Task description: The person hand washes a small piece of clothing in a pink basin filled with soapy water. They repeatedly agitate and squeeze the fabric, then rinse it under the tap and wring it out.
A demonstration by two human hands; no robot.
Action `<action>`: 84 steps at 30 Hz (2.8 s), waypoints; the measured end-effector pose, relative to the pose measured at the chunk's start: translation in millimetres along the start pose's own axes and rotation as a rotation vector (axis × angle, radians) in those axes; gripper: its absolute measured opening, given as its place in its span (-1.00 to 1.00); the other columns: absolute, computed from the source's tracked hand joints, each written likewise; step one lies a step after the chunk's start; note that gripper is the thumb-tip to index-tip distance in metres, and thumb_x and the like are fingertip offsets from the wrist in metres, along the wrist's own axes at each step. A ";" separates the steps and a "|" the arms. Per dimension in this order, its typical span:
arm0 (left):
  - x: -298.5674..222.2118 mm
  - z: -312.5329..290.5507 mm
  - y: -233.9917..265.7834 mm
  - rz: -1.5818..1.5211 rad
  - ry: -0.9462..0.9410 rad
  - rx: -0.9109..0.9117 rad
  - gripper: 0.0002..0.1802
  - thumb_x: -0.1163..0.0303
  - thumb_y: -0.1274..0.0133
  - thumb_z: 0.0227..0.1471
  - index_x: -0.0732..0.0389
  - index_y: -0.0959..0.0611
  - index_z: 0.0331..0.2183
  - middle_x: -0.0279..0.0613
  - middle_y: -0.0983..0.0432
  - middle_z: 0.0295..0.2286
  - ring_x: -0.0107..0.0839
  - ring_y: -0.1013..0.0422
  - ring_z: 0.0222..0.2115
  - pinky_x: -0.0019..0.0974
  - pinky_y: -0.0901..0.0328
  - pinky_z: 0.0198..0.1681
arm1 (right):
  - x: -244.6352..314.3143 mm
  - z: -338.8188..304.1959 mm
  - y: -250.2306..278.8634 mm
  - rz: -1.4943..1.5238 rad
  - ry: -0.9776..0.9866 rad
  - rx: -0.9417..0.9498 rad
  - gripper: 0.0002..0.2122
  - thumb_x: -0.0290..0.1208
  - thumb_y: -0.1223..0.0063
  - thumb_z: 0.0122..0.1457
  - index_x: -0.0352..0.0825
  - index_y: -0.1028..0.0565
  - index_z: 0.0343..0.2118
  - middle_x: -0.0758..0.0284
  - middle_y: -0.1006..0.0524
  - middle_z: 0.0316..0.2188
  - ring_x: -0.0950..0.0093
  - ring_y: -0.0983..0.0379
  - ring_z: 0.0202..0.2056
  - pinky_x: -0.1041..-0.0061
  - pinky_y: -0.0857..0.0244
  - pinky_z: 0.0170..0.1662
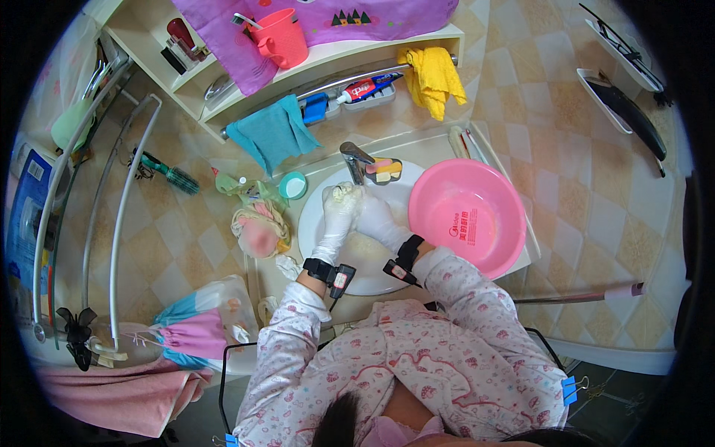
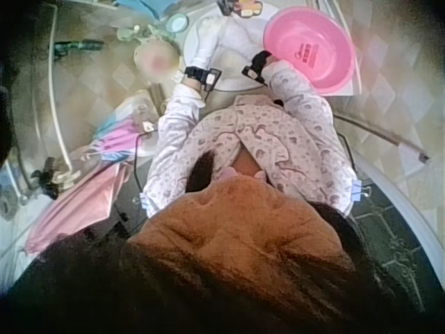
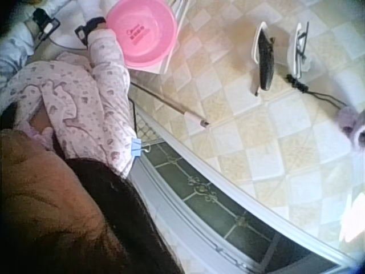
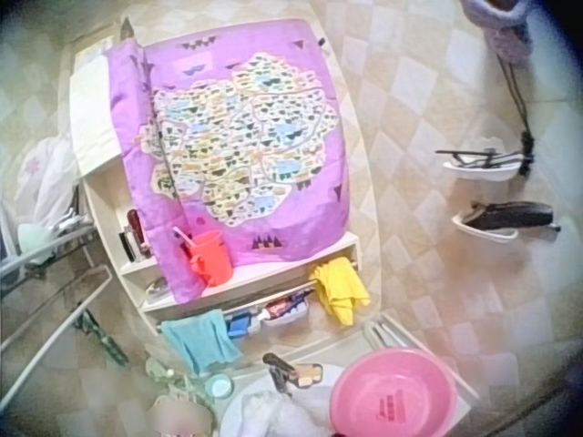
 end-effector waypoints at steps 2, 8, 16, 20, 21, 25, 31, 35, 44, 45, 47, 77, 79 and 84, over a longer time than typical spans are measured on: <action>5.4 -1.2 2.7 -0.006 0.065 -0.052 -0.90 0.47 -0.06 -0.06 0.22 -0.46 -0.48 -0.19 -0.41 -0.52 -0.36 -0.38 -0.50 -0.31 -0.31 -0.39 | 3.5 1.8 1.9 -0.094 0.074 0.041 -0.61 -0.21 -0.14 -0.10 -0.27 -0.39 -0.21 0.13 -0.53 -0.39 0.16 -0.50 -0.35 0.26 -0.39 -0.28; -1.0 -5.7 16.1 0.200 -0.085 -0.029 -0.92 0.52 -0.01 -0.02 0.25 -0.49 -0.39 -0.16 -0.44 -0.46 -0.38 -0.37 -0.46 -0.34 -0.30 -0.38 | 15.0 4.4 15.9 -0.162 0.098 0.204 -0.61 -0.02 -0.12 -0.14 -0.22 -0.50 -0.34 0.18 -0.56 -0.41 0.24 -0.51 -0.34 0.31 -0.39 -0.27; -28.0 -2.4 16.0 0.217 0.003 0.039 -0.63 0.32 -0.07 -0.01 0.25 -0.41 -0.16 -0.23 -0.41 -0.41 -0.42 -0.33 -0.40 -0.34 -0.28 -0.31 | -0.3 17.5 5.2 0.151 -0.009 0.259 -0.67 -0.22 -0.13 -0.06 -0.29 -0.44 -0.25 0.13 -0.50 -0.25 0.22 -0.44 -0.21 0.40 -0.32 -0.15; -30.8 0.3 27.7 -0.498 0.323 0.033 -0.35 0.14 -0.06 0.02 0.21 -0.24 0.06 -0.28 -0.40 -0.25 -0.43 -0.34 -0.24 -0.29 -0.28 -0.21 | -4.5 23.9 20.6 0.593 0.102 0.133 -0.49 -0.40 -0.27 -0.17 -0.27 -0.38 -0.08 0.30 -0.46 -0.13 0.45 -0.40 -0.14 0.47 -0.28 -0.05; -29.2 -0.7 31.3 -0.749 0.417 0.053 -0.26 0.21 -0.10 0.01 0.24 -0.16 0.12 -0.13 -0.31 -0.11 -0.37 -0.32 -0.11 -0.31 -0.30 -0.11 | -5.9 22.9 25.0 0.573 0.106 0.155 -0.45 -0.43 -0.30 -0.20 -0.28 -0.36 -0.06 0.32 -0.44 -0.11 0.49 -0.38 -0.13 0.49 -0.26 -0.03; -19.7 -3.7 46.2 -0.461 0.485 0.086 -0.27 0.23 -0.14 -0.05 0.25 -0.23 0.09 -0.15 -0.29 -0.08 -0.37 -0.29 -0.08 -0.35 -0.25 -0.05 | -13.3 20.8 31.8 0.801 -0.117 0.270 -0.33 -0.47 -0.37 -0.27 -0.30 -0.31 0.00 0.35 -0.42 -0.09 0.52 -0.34 -0.10 0.53 -0.23 0.01; -24.7 -12.7 -2.8 -0.507 0.205 0.152 -0.29 0.54 -0.17 -0.15 0.22 -0.28 0.07 -0.28 -0.36 -0.11 -0.47 -0.33 -0.14 -0.33 -0.29 -0.08 | -5.2 30.0 12.9 0.938 -0.024 0.335 -0.23 -0.50 -0.37 -0.33 -0.31 -0.22 0.05 0.33 -0.39 -0.08 0.49 -0.31 -0.05 0.50 -0.16 0.08; -31.7 -9.6 -4.2 -0.698 0.406 0.076 -0.47 0.57 -0.10 -0.10 0.21 -0.37 -0.02 -0.26 -0.41 -0.17 -0.41 -0.40 -0.19 -0.31 -0.35 -0.12 | 0.7 20.9 14.5 0.558 0.189 0.188 -0.12 -0.49 -0.36 -0.35 -0.36 -0.07 0.11 0.24 -0.29 0.00 0.41 -0.19 0.06 0.44 -0.04 0.16; -54.9 -10.9 7.8 -1.223 0.418 0.013 -0.59 0.56 -0.01 -0.01 0.21 -0.40 -0.06 -0.19 -0.43 -0.18 -0.29 -0.40 -0.15 -0.16 -0.32 -0.04 | -33.1 -6.7 9.6 0.239 -0.017 0.089 -0.04 -0.17 -0.39 -0.37 -0.35 -0.08 0.15 0.07 -0.23 0.01 0.18 -0.10 0.12 0.24 0.03 0.18; -50.4 -11.8 6.1 -1.207 0.478 -0.037 -0.59 0.56 -0.01 -0.01 0.21 -0.40 -0.06 -0.19 -0.43 -0.18 -0.30 -0.40 -0.15 -0.18 -0.32 -0.04 | -35.1 -1.5 1.5 0.223 0.006 0.112 -0.09 -0.17 -0.37 -0.32 -0.35 -0.12 0.13 0.13 -0.26 0.00 0.26 -0.15 0.09 0.29 -0.03 0.15; -43.1 -11.9 2.6 -1.301 0.466 -0.011 -0.59 0.55 -0.01 0.00 0.20 -0.40 -0.05 -0.20 -0.42 -0.17 -0.31 -0.39 -0.14 -0.21 -0.31 -0.03 | -37.7 6.4 -14.5 0.159 0.012 0.188 -0.20 -0.17 -0.35 -0.21 -0.36 -0.19 0.10 0.25 -0.32 -0.01 0.40 -0.25 0.04 0.39 -0.15 0.09; 8.6 -14.9 16.8 -0.823 0.594 0.027 -0.74 0.25 0.03 0.12 0.11 -0.46 -0.15 -0.23 -0.46 -0.24 -0.39 -0.40 -0.19 -0.27 -0.35 -0.15 | -22.6 0.6 -4.8 0.696 0.093 -0.087 -0.72 -0.46 -0.06 0.02 -0.42 -0.36 -0.20 0.14 -0.44 -0.32 0.26 -0.38 -0.22 0.36 -0.26 -0.12; 15.5 -21.2 12.7 -0.792 0.552 -0.038 -0.76 0.31 0.04 0.12 0.14 -0.45 -0.16 -0.25 -0.44 -0.25 -0.43 -0.40 -0.22 -0.33 -0.35 -0.18 | -21.0 4.0 -7.2 0.613 -0.024 -0.047 -0.76 -0.38 0.00 0.07 -0.42 -0.36 -0.26 0.12 -0.44 -0.37 0.25 -0.40 -0.27 0.32 -0.27 -0.18; 26.8 -24.7 8.5 -0.570 0.449 -0.069 -0.78 0.41 0.03 0.09 0.20 -0.42 -0.18 -0.28 -0.41 -0.25 -0.47 -0.38 -0.26 -0.35 -0.33 -0.18 | -20.0 18.6 -19.2 1.008 -0.434 0.055 -0.74 -0.21 0.16 0.13 -0.36 -0.37 -0.42 0.24 -0.43 -0.52 0.32 -0.40 -0.46 0.33 -0.30 -0.32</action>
Point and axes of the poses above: each hand's wrist, its own z-axis towards the middle knuckle, its own y-axis out of the back of the hand, x = y × z, the point moved 3 cm from there along z, towards the middle knuckle
